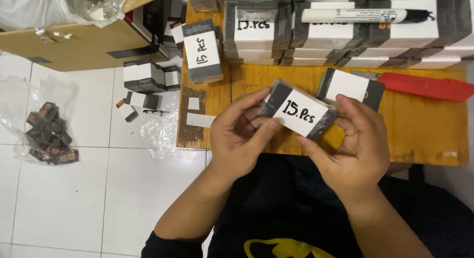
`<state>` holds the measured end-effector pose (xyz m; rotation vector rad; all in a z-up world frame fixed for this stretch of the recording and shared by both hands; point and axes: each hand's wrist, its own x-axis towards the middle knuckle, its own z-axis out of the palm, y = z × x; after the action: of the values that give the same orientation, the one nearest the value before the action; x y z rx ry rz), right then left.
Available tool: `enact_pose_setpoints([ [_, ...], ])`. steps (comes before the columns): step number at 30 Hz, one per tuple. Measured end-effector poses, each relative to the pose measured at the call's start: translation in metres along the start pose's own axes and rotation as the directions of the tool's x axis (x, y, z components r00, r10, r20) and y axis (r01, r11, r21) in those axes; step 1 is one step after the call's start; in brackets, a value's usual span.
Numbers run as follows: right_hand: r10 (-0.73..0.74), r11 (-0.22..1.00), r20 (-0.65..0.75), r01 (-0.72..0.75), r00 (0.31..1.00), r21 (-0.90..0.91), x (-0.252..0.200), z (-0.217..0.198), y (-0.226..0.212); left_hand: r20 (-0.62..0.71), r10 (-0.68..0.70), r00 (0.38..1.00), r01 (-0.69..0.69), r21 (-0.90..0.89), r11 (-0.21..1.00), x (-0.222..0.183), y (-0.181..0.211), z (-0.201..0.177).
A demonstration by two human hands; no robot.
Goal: The person applies a white adhesive label to the side of a small box, places it on a stack of similar boxes, and then writes on a label attached to another box using a marker.
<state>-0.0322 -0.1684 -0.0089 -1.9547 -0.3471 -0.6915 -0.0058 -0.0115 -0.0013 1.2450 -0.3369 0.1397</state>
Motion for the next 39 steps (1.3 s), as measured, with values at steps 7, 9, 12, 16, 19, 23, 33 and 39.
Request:
enact_pose_setpoints([
  [7,0.068,0.993,-0.001,-0.067,0.998,0.102,0.003,-0.002,-0.003,-0.034,-0.134,0.990,0.134,0.016,0.991,0.006,-0.001,-0.009],
  [9,0.085,0.992,0.012,-0.086,0.996,0.091,0.003,-0.003,-0.003,0.018,-0.150,0.989,0.150,-0.011,0.989,0.007,-0.002,-0.012],
  [12,0.081,0.994,0.021,-0.082,0.996,0.065,0.002,-0.004,-0.002,0.047,-0.157,0.986,0.160,-0.068,0.985,0.008,0.000,-0.009],
  [16,0.034,0.999,0.072,-0.032,0.997,-0.038,0.002,-0.007,-0.001,0.025,-0.139,0.990,0.141,-0.082,0.987,0.006,0.004,-0.007],
  [19,0.016,0.929,0.195,0.057,0.981,-0.366,0.003,-0.008,-0.002,-0.028,-0.215,0.976,0.214,-0.049,0.976,0.003,0.017,-0.005],
  [23,-0.022,0.914,0.249,0.121,0.968,-0.387,-0.001,-0.001,-0.004,0.001,-0.186,0.983,0.175,0.334,0.926,0.006,0.044,-0.015],
  [33,0.302,0.810,0.090,-0.206,0.949,-0.549,-0.003,0.000,-0.006,-0.136,-0.069,0.988,0.150,0.802,0.578,0.053,0.043,-0.069],
  [39,0.376,0.846,0.034,-0.328,0.926,-0.420,0.005,0.011,-0.016,-0.062,-0.059,0.996,0.083,0.850,0.520,0.058,0.029,-0.080],
])
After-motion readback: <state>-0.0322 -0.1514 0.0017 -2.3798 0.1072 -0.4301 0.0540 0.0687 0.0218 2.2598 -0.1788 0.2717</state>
